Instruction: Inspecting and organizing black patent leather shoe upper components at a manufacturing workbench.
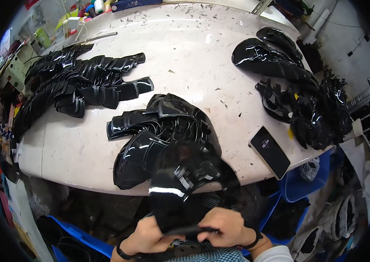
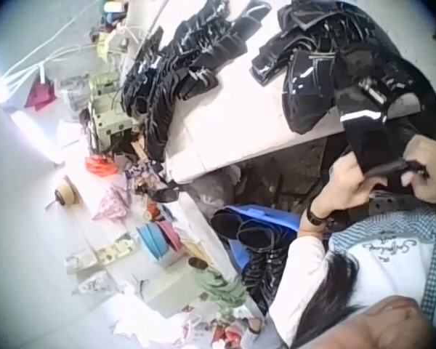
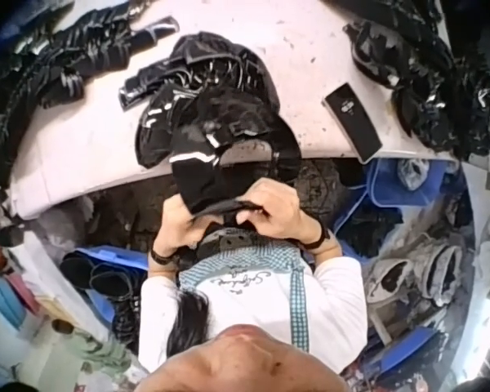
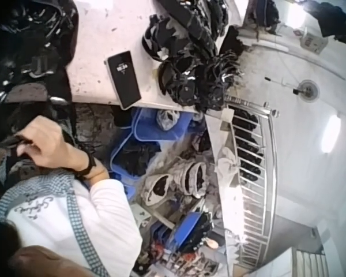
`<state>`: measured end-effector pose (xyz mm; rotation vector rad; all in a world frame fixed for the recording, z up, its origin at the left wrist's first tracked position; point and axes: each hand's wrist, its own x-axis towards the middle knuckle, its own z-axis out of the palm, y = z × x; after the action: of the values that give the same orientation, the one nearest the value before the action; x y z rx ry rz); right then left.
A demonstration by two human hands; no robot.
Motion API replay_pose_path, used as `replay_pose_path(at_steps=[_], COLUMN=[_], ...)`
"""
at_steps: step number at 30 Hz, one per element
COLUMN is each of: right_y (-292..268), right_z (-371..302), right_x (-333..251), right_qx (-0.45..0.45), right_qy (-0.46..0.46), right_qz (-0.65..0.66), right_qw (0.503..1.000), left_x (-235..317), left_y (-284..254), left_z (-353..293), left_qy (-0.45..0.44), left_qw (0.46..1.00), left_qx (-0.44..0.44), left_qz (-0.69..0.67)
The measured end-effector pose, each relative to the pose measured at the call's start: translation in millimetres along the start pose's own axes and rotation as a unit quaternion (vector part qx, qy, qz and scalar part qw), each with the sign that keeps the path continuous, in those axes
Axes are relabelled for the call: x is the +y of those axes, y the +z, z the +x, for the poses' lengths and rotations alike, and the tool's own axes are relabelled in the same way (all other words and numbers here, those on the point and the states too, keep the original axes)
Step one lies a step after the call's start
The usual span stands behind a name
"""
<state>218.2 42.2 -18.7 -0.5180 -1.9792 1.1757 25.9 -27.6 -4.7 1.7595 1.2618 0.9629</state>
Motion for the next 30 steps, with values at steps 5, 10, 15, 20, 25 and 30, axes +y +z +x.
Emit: replay_pose_path(at_steps=[5, 10, 15, 20, 25, 30], right_y=[19, 29, 18, 6, -4, 13], right_z=[1, 0, 3, -4, 4, -1], right_x=[-12, 6, 15, 12, 15, 17], right_qx=[-0.162, -0.178, -0.165, -0.195, -0.187, -0.231], right_qy=[-0.015, -0.055, -0.054, -0.072, -0.08, -0.15], right_qz=[0.007, 0.153, 0.073, -0.012, -0.093, -0.074], right_qw=[0.987, 0.971, 0.982, 0.978, 0.975, 0.958], left_x=[30, 35, 34, 16, 16, 26], left_y=[-6, -20, -32, -37, -50, -58], left_z=[-52, -99, -113, -96, -68, -65], left_qy=[0.013, -0.134, -0.155, -0.034, 0.078, -0.037], left_qw=[0.966, 0.991, 0.965, 0.914, 0.862, 0.907], left_qx=[0.258, 0.002, -0.192, -0.368, -0.38, -0.135], left_qz=[0.017, 0.019, 0.092, -0.166, -0.326, -0.398])
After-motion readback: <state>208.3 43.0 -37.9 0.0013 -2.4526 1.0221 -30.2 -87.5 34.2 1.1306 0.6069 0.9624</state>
